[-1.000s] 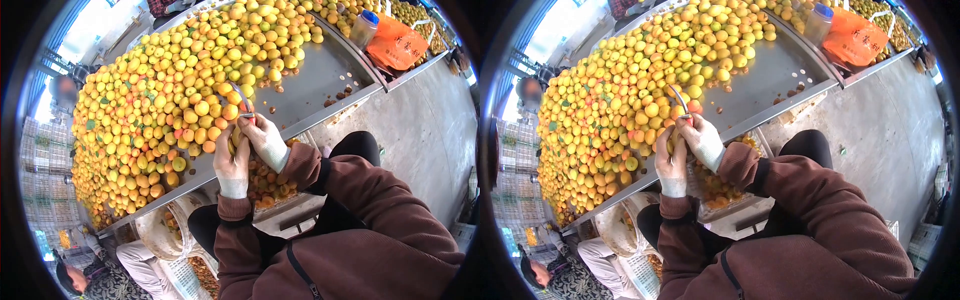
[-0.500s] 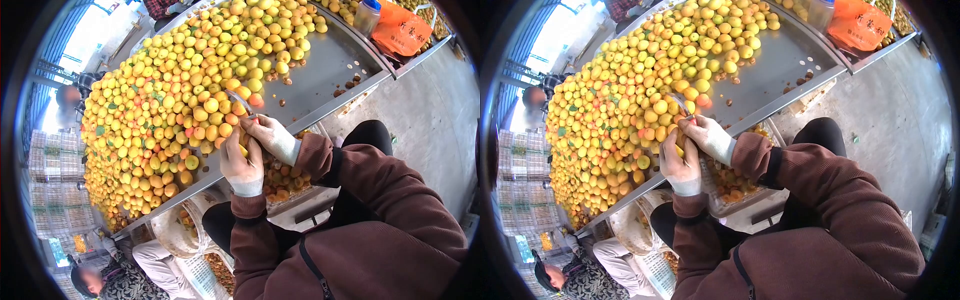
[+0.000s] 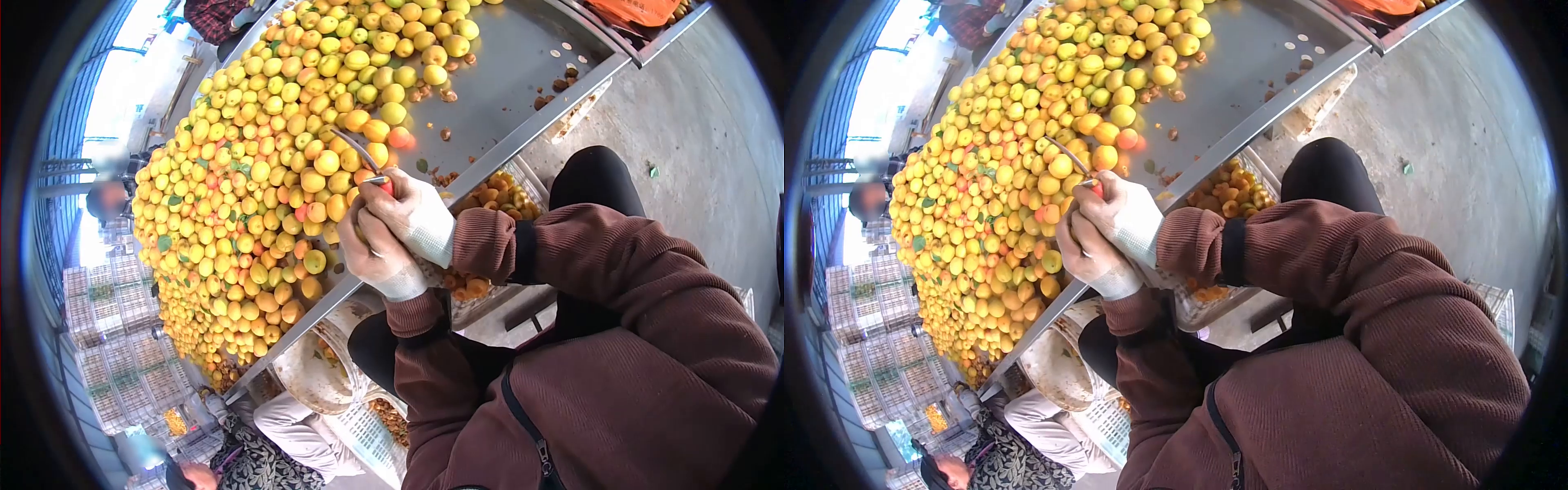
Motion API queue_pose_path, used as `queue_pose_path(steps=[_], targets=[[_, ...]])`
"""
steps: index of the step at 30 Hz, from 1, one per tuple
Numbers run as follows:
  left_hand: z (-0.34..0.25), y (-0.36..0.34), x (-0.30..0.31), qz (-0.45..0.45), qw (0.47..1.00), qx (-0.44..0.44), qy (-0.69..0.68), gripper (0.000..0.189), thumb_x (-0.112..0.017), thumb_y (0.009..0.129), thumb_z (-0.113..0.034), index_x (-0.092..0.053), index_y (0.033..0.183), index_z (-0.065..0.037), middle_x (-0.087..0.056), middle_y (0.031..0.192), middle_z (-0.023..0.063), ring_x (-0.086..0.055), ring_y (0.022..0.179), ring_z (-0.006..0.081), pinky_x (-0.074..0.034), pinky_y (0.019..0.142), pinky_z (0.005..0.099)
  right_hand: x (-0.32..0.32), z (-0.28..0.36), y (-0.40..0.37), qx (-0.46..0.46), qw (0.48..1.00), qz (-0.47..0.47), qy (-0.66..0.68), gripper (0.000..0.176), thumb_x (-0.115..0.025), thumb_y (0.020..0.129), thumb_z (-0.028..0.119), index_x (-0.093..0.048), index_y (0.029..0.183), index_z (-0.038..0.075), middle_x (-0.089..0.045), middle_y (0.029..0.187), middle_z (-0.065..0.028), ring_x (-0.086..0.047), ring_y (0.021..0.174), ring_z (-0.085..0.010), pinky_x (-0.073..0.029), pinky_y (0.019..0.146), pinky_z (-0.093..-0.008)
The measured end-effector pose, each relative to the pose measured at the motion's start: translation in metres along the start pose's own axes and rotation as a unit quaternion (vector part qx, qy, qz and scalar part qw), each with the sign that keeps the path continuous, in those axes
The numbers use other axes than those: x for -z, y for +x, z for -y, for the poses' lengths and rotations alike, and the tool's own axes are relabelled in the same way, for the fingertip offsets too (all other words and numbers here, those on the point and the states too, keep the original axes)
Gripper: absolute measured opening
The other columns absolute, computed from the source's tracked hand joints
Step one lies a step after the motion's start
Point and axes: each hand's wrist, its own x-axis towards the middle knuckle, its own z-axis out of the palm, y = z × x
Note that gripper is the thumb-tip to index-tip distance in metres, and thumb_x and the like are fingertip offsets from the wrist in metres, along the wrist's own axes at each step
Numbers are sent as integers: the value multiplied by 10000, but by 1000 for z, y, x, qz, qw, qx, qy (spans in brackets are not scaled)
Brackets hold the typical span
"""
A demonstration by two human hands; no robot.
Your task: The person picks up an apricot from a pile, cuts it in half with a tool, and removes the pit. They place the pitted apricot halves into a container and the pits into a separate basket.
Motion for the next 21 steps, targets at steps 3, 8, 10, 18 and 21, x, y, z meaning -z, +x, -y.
queue_pose_path(steps=[3,8,10,18,21], targets=[[3,6,6,35,969,-110,216,250,-557,935,-206,-616,1013,24,-640,933,133,-633,808,255,-503,741,341,0,5,-4,7,997,-13,-71,257,-632,926,241,-601,1007,-1,-644,852,-25,-571,784,-71,-489,715,-249],[6,5,6,15,990,116,-83,268,-509,959,-208,-606,1035,30,-608,949,75,-586,852,171,-476,803,288,4,12,1,-34,998,21,-38,314,-621,856,328,-618,931,23,-625,744,-63,-617,694,-149,-500,655,-305],[5,7,8,2,963,188,-194,270,-502,963,-207,-602,1041,32,-597,946,56,-573,874,149,-469,826,277,11,20,7,-86,994,64,-14,334,-636,849,357,-636,911,29,-605,698,-17,-559,588,-99,-474,550,-276],[7,7,9,39,928,220,-297,243,-534,968,-168,-592,1108,23,-583,1036,54,-560,920,129,-469,848,267,22,23,14,-85,994,61,-23,309,-635,866,332,-626,938,32,-588,728,8,-530,648,-72,-454,607,-253],[1,9,12,61,950,192,-238,229,-576,949,-126,-589,1117,28,-595,1043,63,-575,930,139,-479,848,269,29,29,14,-29,990,93,-99,333,-645,915,336,-622,1007,17,-600,824,18,-517,697,-51,-462,653,-212]])
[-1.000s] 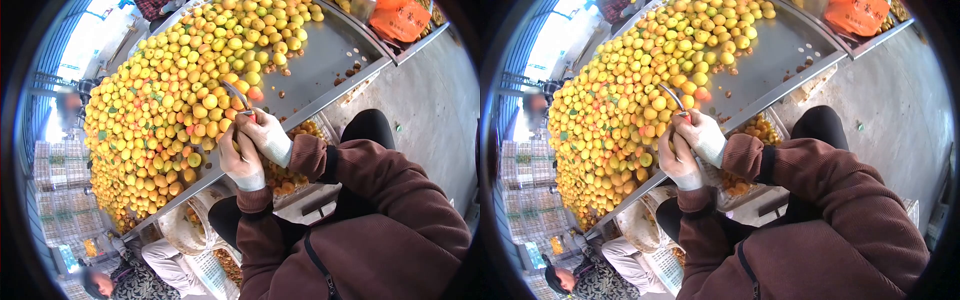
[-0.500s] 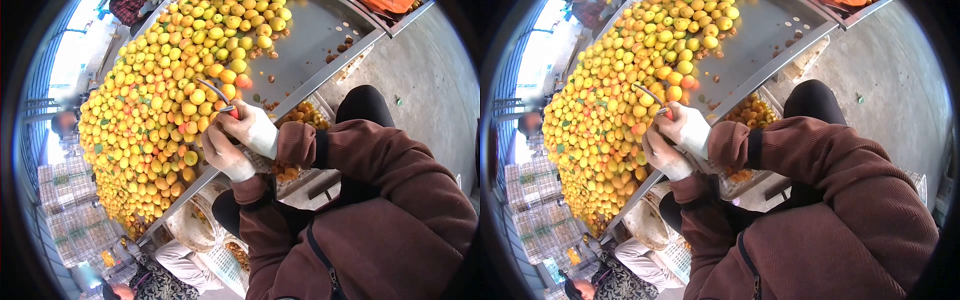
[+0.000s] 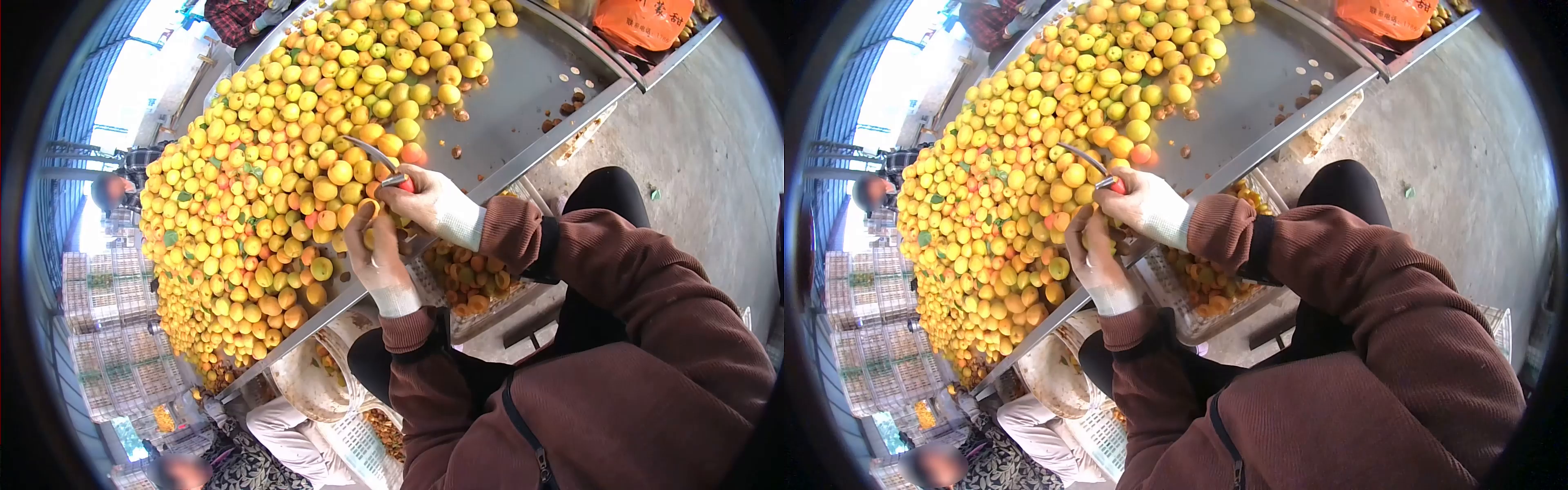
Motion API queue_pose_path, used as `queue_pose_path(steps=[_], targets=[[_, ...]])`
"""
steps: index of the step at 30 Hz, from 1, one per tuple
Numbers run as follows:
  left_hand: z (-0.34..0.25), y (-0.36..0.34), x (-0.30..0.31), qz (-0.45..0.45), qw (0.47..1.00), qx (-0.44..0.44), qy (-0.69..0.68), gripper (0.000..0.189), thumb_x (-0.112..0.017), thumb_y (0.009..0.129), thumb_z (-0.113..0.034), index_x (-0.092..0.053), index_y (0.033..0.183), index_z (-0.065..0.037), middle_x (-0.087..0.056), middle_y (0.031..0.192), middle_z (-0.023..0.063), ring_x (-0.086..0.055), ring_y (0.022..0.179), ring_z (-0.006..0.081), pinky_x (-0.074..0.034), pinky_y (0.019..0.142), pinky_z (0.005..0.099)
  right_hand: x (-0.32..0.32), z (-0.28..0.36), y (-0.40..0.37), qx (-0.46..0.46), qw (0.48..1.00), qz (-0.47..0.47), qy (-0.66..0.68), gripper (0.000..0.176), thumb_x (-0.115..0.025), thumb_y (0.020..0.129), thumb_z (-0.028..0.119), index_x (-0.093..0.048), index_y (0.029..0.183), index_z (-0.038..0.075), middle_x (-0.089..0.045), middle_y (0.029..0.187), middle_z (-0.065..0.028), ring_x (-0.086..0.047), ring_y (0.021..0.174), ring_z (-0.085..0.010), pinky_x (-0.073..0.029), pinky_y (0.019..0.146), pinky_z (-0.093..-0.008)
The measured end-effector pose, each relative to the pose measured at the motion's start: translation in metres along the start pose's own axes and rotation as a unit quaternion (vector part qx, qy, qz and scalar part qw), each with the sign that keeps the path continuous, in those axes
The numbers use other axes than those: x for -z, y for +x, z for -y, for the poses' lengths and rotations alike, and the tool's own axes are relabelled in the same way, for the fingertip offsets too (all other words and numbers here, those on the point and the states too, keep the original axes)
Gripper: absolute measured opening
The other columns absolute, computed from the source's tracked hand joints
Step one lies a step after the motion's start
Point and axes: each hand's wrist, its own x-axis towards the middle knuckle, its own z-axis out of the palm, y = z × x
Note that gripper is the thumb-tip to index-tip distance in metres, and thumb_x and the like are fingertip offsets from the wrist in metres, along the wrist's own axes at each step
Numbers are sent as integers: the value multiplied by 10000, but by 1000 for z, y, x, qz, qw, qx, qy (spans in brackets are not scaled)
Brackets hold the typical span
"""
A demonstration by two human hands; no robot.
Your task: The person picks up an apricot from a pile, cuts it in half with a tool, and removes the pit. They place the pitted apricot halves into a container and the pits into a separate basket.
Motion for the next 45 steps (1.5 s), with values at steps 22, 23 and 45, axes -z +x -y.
queue_pose_path(steps=[22,23,45], targets=[[-2,-16,-23,2,999,-17,-30,252,-538,992,-214,-577,1116,2,-594,1025,68,-567,917,136,-471,837,273,-10,-28,-14,27,993,-61,97,239,-605,933,197,-592,1081,9,-576,831,31,-506,754,-41,-457,668,-213],[-5,-16,-24,7,998,-4,-67,236,-534,998,-199,-563,1130,-5,-586,1017,61,-570,932,143,-471,848,267,-9,-26,-10,38,993,-61,95,258,-607,932,223,-593,1081,13,-580,816,28,-522,721,-45,-459,640,-210],[-17,-10,10,132,843,-365,374,371,-800,714,-62,-656,1055,-87,-635,915,91,-611,844,305,-497,760,396,33,15,-33,-153,974,157,53,487,-523,919,496,-652,934,27,-574,663,-40,-498,410,-115,-400,378,-255]])
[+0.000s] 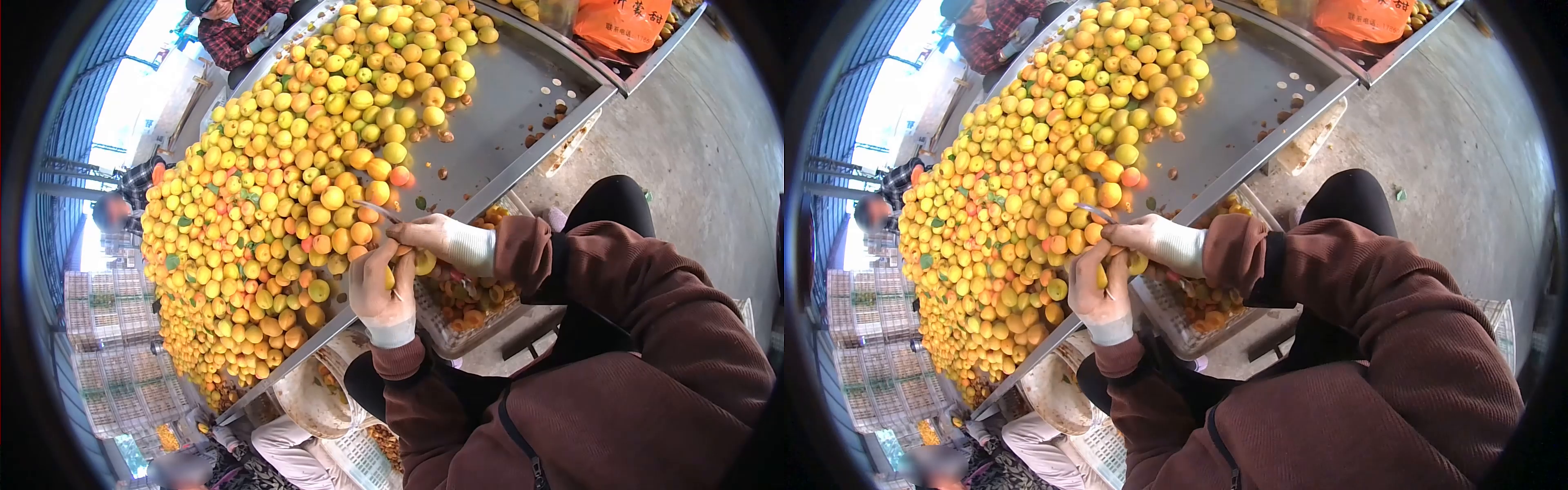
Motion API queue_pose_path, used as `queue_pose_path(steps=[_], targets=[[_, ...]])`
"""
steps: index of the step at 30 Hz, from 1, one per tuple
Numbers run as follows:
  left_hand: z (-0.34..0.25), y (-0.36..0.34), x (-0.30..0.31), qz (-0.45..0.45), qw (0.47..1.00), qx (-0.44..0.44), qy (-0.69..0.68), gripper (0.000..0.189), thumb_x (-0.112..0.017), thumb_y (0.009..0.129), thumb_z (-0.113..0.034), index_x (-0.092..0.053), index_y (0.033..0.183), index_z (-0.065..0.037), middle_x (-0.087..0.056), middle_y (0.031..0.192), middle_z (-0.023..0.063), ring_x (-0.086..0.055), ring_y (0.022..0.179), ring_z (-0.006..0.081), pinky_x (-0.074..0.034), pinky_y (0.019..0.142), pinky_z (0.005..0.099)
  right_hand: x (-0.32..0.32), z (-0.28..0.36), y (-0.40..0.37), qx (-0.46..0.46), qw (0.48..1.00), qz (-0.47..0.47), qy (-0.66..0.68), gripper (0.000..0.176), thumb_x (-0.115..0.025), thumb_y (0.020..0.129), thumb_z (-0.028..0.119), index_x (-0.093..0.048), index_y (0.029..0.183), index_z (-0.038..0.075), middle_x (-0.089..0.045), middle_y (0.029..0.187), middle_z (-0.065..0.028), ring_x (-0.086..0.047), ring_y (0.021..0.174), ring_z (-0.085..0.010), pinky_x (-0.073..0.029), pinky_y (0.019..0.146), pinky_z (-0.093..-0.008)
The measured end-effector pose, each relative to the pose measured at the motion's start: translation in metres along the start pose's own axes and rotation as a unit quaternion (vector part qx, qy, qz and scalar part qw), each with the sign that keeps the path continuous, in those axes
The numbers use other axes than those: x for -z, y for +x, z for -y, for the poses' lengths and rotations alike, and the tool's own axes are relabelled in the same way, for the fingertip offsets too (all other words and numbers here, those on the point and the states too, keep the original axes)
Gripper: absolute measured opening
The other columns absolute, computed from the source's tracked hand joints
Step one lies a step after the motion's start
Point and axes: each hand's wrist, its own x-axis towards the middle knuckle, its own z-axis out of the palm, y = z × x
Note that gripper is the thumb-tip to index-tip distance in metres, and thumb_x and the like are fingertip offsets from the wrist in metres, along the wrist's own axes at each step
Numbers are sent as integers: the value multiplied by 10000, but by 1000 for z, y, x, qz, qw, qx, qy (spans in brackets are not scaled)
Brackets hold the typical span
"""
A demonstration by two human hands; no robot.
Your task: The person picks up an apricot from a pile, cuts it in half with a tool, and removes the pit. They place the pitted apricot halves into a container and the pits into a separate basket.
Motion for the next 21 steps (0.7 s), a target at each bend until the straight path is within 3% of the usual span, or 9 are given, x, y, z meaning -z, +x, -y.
queue_pose_path(steps=[2,4,5,6,7,11,13,16,21], targets=[[1,-1,0,-3,1000,5,-7,368,-797,718,-59,-651,1054,-84,-635,914,92,-614,837,308,-498,754,400,7,-26,20,8,1000,23,-7,543,-485,935,543,-654,965,28,-568,669,-36,-486,394,-115,-389,367,-253],[1,-1,-3,-4,1000,10,13,376,-795,726,-65,-639,1068,-79,-637,917,95,-611,837,308,-496,750,408,4,-35,26,168,983,-21,-71,524,-501,926,518,-653,994,22,-591,717,-44,-526,469,-115,-406,395,-254],[0,-1,-4,-4,1000,10,13,376,-795,726,-65,-639,1068,-79,-637,917,95,-611,837,308,-496,750,408,5,-39,28,168,983,-22,-70,524,-501,926,518,-653,994,22,-591,717,-44,-526,469,-115,-406,395,-254],[0,0,-3,0,1000,3,27,371,-796,729,-75,-637,1064,-79,-638,919,96,-610,834,309,-493,750,414,3,-35,26,125,989,-26,-67,351,-552,866,268,-602,1091,4,-596,960,-132,-562,792,-254,-453,666,-319],[-1,0,-3,3,999,-5,42,367,-798,732,-86,-634,1060,-80,-640,921,97,-609,831,309,-489,749,420,1,-33,24,82,994,-31,-64,387,-602,807,19,-551,1189,-13,-600,1203,-221,-598,1115,-392,-500,937,-385],[-2,4,-1,22,998,-24,60,350,-793,741,-101,-625,1047,-70,-640,923,98,-607,827,313,-482,750,430,-9,-32,16,212,970,-56,-101,314,-628,863,126,-576,1140,-11,-654,1065,-167,-659,942,-302,-540,820,-339],[-5,6,-2,11,998,-8,53,258,-730,771,-8,-631,1009,-14,-640,917,137,-619,836,331,-505,765,405,-24,-2,3,-2,982,-149,114,363,-638,907,303,-597,1095,-5,-653,911,-87,-625,768,-163,-531,679,-278],[-7,9,-4,-5,999,5,40,223,-698,798,-2,-622,1008,-2,-638,914,141,-619,835,337,-504,765,402,-29,-6,9,42,976,-166,138,476,-621,908,448,-609,1071,1,-615,819,-24,-544,687,-71,-479,578,-237],[-9,10,-11,-33,998,58,15,189,-674,852,-66,-606,1011,10,-630,907,156,-614,829,362,-499,752,414,-38,-13,19,88,957,-200,192,383,-595,934,335,-601,1056,-28,-614,868,-27,-554,763,-82,-468,662,-238]])
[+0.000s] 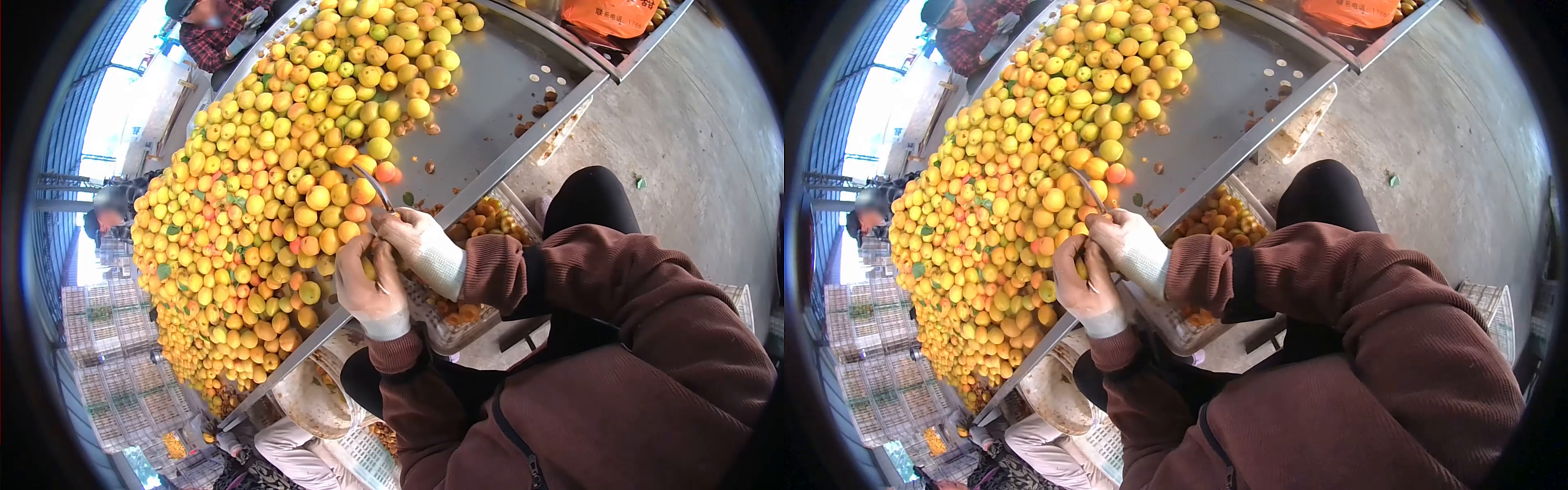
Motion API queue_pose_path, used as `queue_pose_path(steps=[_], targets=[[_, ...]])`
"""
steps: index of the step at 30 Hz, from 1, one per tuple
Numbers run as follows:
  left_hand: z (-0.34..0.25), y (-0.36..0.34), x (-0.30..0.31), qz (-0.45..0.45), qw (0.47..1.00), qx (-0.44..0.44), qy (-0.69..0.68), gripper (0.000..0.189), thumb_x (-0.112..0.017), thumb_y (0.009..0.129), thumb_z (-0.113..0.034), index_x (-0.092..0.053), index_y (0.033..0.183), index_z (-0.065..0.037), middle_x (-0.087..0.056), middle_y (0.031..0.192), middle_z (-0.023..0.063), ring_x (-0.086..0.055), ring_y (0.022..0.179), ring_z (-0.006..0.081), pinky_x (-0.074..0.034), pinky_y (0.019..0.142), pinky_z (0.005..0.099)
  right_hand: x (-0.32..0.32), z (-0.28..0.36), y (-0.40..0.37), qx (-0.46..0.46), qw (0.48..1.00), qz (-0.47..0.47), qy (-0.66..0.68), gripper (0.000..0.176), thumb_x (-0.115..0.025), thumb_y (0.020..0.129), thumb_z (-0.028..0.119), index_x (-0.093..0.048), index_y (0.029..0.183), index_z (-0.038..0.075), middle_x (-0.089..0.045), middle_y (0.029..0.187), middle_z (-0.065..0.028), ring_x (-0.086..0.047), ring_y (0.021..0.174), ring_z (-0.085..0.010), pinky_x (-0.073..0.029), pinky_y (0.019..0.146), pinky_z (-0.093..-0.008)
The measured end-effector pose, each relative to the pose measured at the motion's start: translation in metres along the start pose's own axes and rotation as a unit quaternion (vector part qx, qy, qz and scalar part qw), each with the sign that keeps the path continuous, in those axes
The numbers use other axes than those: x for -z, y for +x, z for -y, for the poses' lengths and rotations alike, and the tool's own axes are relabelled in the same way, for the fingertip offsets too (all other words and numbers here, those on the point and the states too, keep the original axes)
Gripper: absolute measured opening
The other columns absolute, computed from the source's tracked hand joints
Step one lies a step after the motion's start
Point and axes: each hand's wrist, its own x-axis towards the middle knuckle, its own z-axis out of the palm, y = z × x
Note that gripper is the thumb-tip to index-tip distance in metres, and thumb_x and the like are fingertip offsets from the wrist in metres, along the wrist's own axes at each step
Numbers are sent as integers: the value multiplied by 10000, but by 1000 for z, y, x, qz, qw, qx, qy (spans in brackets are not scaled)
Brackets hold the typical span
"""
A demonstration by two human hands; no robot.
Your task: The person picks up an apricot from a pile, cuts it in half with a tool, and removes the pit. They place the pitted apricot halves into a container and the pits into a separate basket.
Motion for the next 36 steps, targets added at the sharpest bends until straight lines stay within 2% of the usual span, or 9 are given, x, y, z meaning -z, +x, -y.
queue_pose_path(steps=[11,13,15,18,21,25,29,32,36], targets=[[9,4,-9,-41,935,267,-232,221,-528,986,-203,-603,991,5,-578,946,48,-542,843,120,-466,740,273,-8,-29,25,72,994,1,-81,352,-566,935,304,-603,1022,-35,-606,833,-19,-527,757,-55,-470,664,-237],[3,18,-6,-150,799,385,-438,217,-571,947,-195,-599,1018,8,-596,873,26,-552,782,124,-467,699,277,-5,-12,16,73,994,53,-60,374,-576,931,323,-601,1057,-29,-600,812,-22,-532,697,-45,-459,589,-223],[25,15,4,-146,791,400,-440,293,-565,952,-233,-594,1101,18,-601,901,19,-546,770,92,-455,657,236,-5,12,1,-63,995,61,-56,382,-593,922,331,-595,1084,-15,-603,809,-24,-547,634,-54,-446,513,-209],[46,16,2,-62,920,329,-201,396,-516,978,-319,-566,1245,-31,-607,895,22,-513,595,83,-376,476,191,3,8,12,-52,994,48,-79,390,-630,919,376,-594,1077,22,-603,757,-14,-518,480,-73,-403,383,-225],[29,12,9,-96,822,436,-354,451,-517,988,-434,-554,1241,-61,-625,848,21,-490,550,78,-344,452,217,9,16,11,-25,993,60,-99,381,-666,908,390,-601,1062,47,-617,781,-6,-559,570,-65,-437,431,-211],[28,6,22,-55,682,501,-530,600,-416,978,-585,-523,1289,-84,-638,889,68,-563,633,120,-375,484,226,9,13,11,1,987,38,-157,306,-655,913,308,-610,1037,32,-620,821,-4,-571,692,-63,-479,558,-217],[27,-4,11,20,664,505,-551,659,-336,991,-613,-479,1344,-75,-623,983,64,-552,664,129,-402,513,244,17,0,13,135,963,72,-223,268,-660,902,251,-606,999,8,-617,807,-22,-553,721,-98,-476,660,-278],[25,-30,-7,41,649,462,-603,514,-437,1015,-450,-516,1317,-42,-602,1152,74,-593,944,147,-485,762,272,14,-1,5,322,836,66,-440,266,-665,864,256,-612,976,20,-610,823,-206,-621,791,-404,-504,677,-423],[14,-46,-3,76,654,442,-609,398,-554,987,-200,-514,1328,2,-585,1232,88,-553,1143,159,-418,1017,292,31,-4,2,237,861,112,-435,293,-630,892,268,-590,1041,18,-643,822,-205,-665,794,-369,-521,678,-413]])
